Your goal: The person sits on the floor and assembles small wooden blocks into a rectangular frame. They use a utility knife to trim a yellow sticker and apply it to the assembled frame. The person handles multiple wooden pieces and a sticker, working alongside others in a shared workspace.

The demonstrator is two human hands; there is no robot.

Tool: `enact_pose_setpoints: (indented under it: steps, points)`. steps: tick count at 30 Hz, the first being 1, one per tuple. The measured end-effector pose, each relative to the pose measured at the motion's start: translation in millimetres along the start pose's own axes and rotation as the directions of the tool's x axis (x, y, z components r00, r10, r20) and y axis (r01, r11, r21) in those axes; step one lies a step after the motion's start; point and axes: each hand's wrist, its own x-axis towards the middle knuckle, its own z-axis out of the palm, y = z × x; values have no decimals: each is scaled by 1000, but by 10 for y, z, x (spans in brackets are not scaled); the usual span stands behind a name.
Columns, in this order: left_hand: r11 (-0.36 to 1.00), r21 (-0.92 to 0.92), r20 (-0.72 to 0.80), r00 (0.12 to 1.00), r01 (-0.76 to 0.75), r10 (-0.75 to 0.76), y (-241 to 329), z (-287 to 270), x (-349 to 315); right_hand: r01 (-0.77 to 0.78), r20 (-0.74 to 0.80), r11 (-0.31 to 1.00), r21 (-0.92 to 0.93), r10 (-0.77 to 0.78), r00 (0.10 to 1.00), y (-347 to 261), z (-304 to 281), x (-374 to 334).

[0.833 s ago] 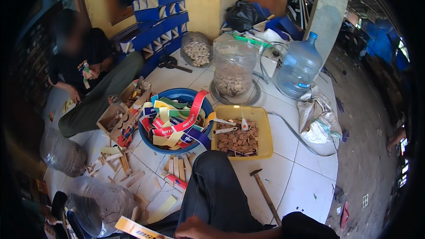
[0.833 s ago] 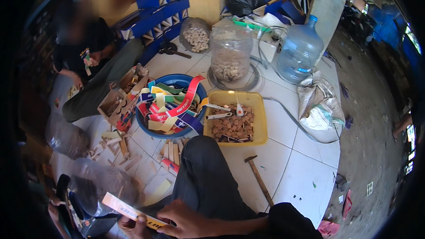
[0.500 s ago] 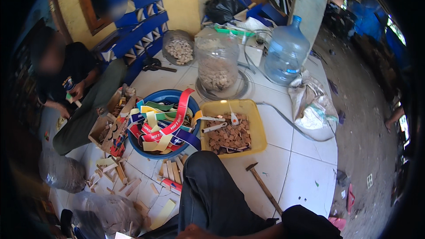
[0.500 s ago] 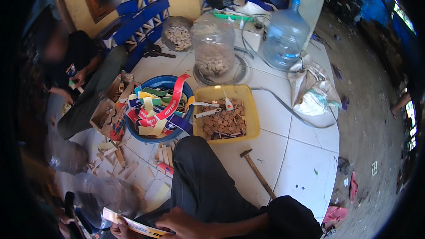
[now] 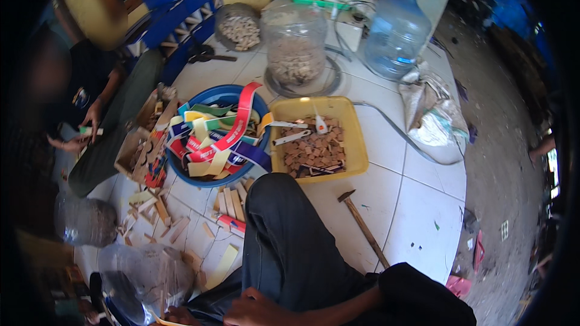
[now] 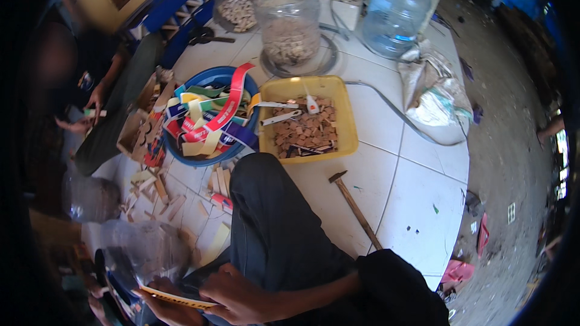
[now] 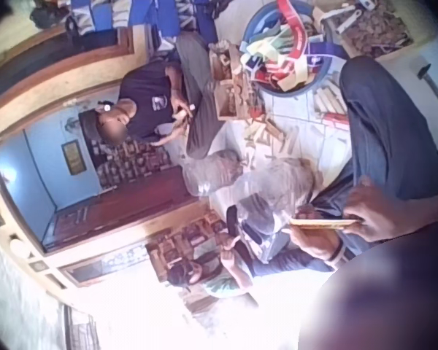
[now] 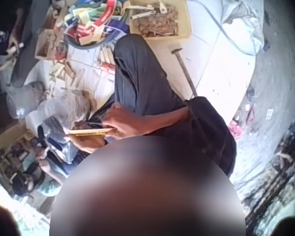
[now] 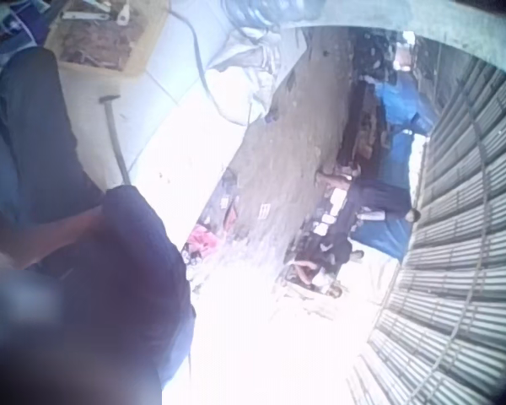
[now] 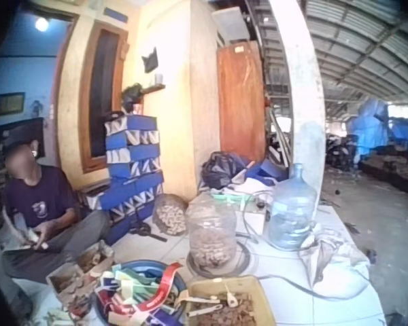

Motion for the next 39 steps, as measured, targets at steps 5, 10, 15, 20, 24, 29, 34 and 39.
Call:
enact_pose_setpoints:
  steps: [5, 10, 15, 20, 24, 29, 34, 39]
  points:
    - [995, 71, 192, 980, -67, 52, 136, 6, 69, 6, 123, 998, -63, 2, 992, -32, -89, 110]
    - [1000, 22, 333, 943, 11, -18, 135, 104, 9, 30, 19, 987, 159, -33, 999, 25, -115, 184]
    - [969, -54, 369, 907, 240, -204, 89, 227, -288, 98, -120, 987, 131, -82, 989, 43, -101, 315]
    - [963, -56, 332, 915, 263, -230, 137, 272, -286, 96, -80, 987, 130, -86, 993, -42, -193, 438]
    - [928, -92, 373, 876, 361, -304, 207, 165, -286, 56, -37, 994, 95, -53, 998, -30, -173, 436]
    - [939, -56, 347, 888, 341, -301, 183, -142, -197, 69, 239, 997, -17, -63, 969, -131, -228, 641]
    - [965, 248, 272, 949, 90, -158, 168, -234, -228, -47, 188, 973, 227, 4, 982, -170, -294, 805]
    - [957, 289, 209, 975, 6, -69, 184, -120, -359, -268, 189, 829, 491, 199, 962, -38, -1, 714]
